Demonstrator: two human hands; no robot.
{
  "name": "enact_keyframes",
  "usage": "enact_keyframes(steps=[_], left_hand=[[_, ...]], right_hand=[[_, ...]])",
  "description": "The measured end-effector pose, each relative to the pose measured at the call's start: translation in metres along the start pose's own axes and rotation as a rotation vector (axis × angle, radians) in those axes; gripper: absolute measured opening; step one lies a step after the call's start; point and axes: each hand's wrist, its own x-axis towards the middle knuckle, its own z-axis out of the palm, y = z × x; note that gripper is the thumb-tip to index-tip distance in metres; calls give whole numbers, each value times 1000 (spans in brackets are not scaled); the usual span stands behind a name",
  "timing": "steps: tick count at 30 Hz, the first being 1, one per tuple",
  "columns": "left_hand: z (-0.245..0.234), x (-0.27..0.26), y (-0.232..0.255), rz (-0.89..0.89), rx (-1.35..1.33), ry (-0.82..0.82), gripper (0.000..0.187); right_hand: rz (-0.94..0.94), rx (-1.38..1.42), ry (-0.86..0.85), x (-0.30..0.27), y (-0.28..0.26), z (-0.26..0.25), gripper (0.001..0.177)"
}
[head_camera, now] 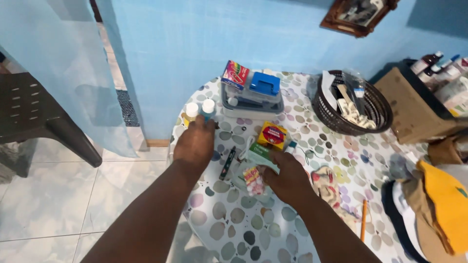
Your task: Cleaning and organizing various stationery items and desk supplies.
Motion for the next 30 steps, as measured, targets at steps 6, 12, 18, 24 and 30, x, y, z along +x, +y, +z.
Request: enact_keyframes(steps=[6,12,18,24,30], left_hand=[[-37,-13,2,-5,-87,-26,26],[-46,-28,12,102,-82,-30,38],[-70,-64,53,60,-221,-72,53],[-62,-102,102,9,-214,-179,58],[-40,-132,133,17,-238,-186,67]], right_hand=[[23,-8,14,-18,29,13,50],[-19,-61,-26,-10,33,16,48],[-174,-86,-29,0,32,-4,47],[-124,-181,79,-9,87,-11,49],[208,-405,159,-45,119,-44,46]])
